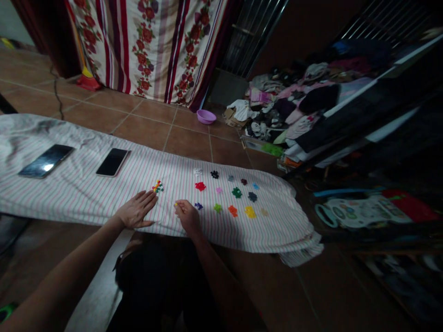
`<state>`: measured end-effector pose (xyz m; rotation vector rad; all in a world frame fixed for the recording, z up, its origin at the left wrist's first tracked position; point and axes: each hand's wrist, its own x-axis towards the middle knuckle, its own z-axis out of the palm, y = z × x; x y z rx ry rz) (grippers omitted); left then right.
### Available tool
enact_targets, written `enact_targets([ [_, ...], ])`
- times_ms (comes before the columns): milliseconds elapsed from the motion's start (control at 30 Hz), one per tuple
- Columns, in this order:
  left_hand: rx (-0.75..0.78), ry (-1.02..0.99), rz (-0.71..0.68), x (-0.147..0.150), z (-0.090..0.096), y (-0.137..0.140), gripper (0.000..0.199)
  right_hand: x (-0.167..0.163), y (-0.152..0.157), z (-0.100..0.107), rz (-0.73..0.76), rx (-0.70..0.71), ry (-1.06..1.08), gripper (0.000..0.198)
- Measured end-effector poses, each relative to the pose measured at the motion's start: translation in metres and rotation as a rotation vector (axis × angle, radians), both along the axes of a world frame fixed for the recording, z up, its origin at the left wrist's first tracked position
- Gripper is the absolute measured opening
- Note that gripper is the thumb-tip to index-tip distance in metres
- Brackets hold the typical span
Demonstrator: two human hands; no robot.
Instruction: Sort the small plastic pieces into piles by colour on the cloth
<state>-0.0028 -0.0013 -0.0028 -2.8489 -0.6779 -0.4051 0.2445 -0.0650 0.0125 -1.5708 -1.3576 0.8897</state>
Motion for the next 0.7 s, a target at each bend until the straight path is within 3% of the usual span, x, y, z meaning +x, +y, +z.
enact_targets([
  [133, 0.009, 0.002, -0.007, 0.000, -0.001, 0.001, 0.075, 0.013, -0.010, 0.007, -0.027, -0.042, 0.074, 0.017],
  [300, 0.043, -0.041, -0.035, -0.001, -0.006, 0.004, 0.076, 0.044, -0.024, 0.008, -0.109, 0.032, 0.137, 0.020],
  [700, 0.062, -0.090, -0.049, -0.001, -0.001, 0.003, 0.072, 0.132, -0.058, -0.002, -0.526, 0.133, 0.065, 0.042],
])
